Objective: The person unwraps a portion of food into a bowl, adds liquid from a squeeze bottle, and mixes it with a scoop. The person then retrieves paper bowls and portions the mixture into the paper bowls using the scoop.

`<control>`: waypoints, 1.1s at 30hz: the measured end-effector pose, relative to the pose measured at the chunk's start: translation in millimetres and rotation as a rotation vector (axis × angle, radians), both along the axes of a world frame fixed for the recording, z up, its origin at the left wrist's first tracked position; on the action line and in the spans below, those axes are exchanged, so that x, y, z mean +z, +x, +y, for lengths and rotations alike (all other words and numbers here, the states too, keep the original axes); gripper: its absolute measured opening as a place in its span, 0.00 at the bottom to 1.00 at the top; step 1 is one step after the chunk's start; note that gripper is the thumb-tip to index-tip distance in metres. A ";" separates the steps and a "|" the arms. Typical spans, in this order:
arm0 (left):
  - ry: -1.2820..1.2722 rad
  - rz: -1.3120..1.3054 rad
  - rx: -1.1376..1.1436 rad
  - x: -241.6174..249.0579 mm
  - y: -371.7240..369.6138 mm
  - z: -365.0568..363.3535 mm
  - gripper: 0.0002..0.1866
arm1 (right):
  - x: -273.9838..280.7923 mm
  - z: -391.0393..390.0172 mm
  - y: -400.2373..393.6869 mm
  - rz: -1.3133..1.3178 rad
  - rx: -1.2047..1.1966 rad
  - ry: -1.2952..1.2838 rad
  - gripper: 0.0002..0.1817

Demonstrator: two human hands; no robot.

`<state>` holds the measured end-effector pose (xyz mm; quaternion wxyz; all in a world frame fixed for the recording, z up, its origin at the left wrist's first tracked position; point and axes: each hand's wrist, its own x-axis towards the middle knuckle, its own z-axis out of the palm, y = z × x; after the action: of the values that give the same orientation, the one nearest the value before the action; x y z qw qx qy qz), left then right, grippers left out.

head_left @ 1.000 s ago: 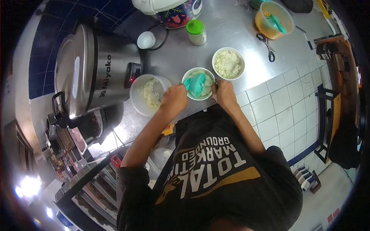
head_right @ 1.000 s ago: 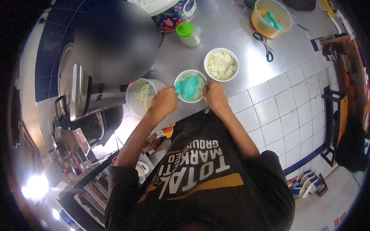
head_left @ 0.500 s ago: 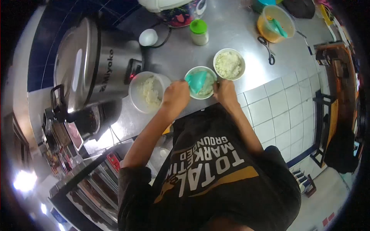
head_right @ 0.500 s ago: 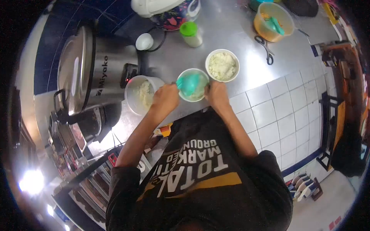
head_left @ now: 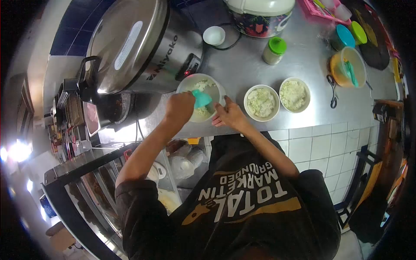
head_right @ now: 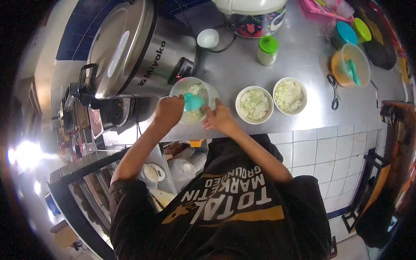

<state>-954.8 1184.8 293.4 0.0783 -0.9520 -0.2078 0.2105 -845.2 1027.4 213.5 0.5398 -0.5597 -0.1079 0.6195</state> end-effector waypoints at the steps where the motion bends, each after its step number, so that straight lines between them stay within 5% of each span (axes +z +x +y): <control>1: -0.055 0.016 -0.057 -1.9 2.9 1.4 0.07 | -1.0 4.8 0.6 -0.006 0.011 0.001 0.43; 3: -0.131 0.058 -0.043 -6.5 3.6 1.6 0.08 | -4.2 4.5 -2.4 0.195 -0.057 0.022 0.44; 10: -0.370 0.141 0.191 -4.0 2.2 -3.7 0.09 | -2.0 6.5 -8.7 0.120 -0.035 0.032 0.45; 16: -0.094 0.066 0.073 14.2 -2.7 7.1 0.12 | -20.4 1.4 -7.5 0.016 -0.053 0.104 0.38; 21: -0.273 0.109 -0.021 -11.2 -13.4 12.3 0.09 | -7.8 11.8 -20.4 -0.029 -0.098 0.052 0.35; 27: -0.451 0.047 0.140 -26.7 -22.4 26.7 0.09 | -11.4 12.5 -20.3 0.001 -0.101 0.073 0.35; 29: -0.760 0.083 0.525 -20.7 -24.1 38.7 0.14 | -2.4 12.7 -17.2 -0.029 -0.089 0.074 0.38; 33: -0.933 0.071 0.673 13.3 -42.8 53.9 0.17 | -0.7 9.0 -5.7 0.009 0.023 0.058 0.39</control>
<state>-997.5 1238.7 306.7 -0.4143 -0.7597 -0.3816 0.3251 -851.0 1036.3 212.9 0.5493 -0.5396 -0.1297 0.6248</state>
